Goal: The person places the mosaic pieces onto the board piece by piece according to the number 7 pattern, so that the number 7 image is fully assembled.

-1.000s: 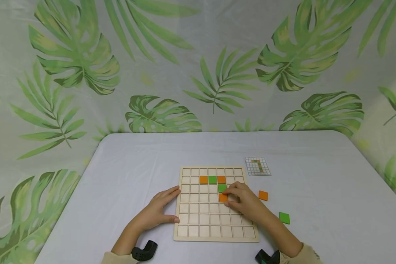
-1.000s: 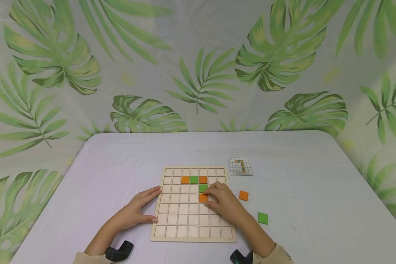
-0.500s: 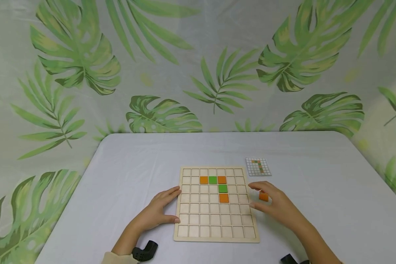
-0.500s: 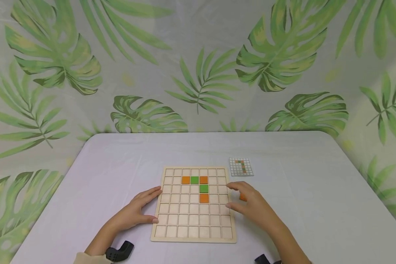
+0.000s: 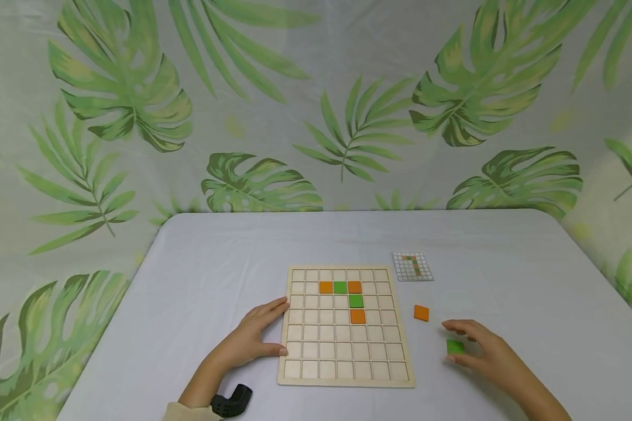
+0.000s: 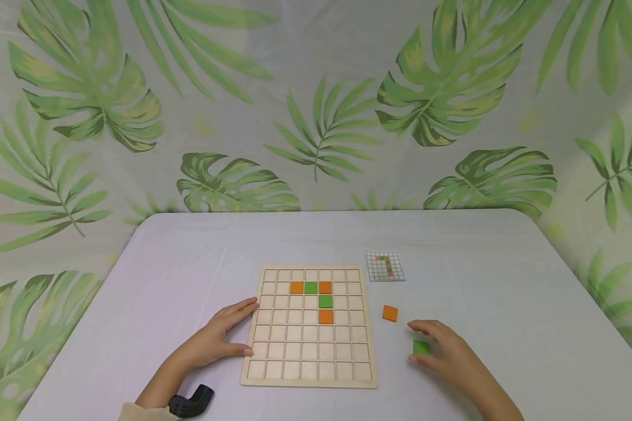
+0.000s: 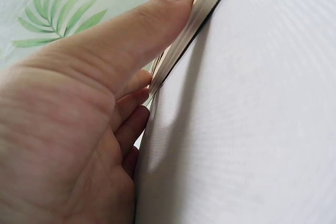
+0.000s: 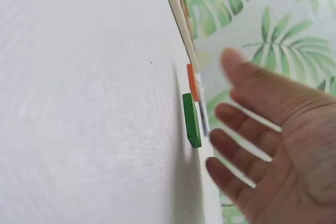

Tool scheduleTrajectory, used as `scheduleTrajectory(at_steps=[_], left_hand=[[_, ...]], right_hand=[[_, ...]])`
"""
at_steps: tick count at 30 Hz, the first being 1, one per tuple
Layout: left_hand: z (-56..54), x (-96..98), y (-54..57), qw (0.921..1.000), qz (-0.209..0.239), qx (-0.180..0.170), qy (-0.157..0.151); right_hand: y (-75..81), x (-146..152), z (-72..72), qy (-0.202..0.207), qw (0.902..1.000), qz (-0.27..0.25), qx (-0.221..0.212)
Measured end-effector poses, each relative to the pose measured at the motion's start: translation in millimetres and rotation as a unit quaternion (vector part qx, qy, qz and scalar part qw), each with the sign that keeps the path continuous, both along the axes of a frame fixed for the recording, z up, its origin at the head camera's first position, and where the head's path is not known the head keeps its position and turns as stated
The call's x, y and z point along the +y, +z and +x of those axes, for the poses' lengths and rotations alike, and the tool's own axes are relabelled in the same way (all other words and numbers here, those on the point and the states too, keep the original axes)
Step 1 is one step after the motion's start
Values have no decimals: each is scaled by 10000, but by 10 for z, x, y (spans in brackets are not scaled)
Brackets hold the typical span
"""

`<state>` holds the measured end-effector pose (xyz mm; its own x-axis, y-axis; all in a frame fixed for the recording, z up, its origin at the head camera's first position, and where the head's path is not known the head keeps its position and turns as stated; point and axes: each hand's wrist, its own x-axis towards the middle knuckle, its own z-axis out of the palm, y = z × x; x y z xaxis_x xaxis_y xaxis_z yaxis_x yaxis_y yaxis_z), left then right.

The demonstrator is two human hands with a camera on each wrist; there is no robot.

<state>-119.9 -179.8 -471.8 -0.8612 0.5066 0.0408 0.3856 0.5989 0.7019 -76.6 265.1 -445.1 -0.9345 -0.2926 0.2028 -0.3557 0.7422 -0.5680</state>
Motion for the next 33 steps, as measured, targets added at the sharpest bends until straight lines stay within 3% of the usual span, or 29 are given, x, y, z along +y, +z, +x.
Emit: scheduleTrajectory(at_steps=[5,9,17,24,28,33], left_hand=[[-1,3,-2,10000,-23,8,-1],[-1,2,-1,10000,-53,10,0],[-5,2,5,10000,-24,11,-5],[-4,4,-2,10000,-11,-6,-9],[-2,3,-8,10000,-16,-19,-4],[-4,3,-4,10000,-16,1,0]], right_hand=[[-112,110,17,74,9998,111,-111],[-162,126,12,138,9999,58,58],[-136,15,-30,151,9996,-77,230],[9,-205,-148,715,9942,-488,637],[59,-412,-238,925,9922,-691,478],[-2,-722,-321,1206,9890,-789,343]])
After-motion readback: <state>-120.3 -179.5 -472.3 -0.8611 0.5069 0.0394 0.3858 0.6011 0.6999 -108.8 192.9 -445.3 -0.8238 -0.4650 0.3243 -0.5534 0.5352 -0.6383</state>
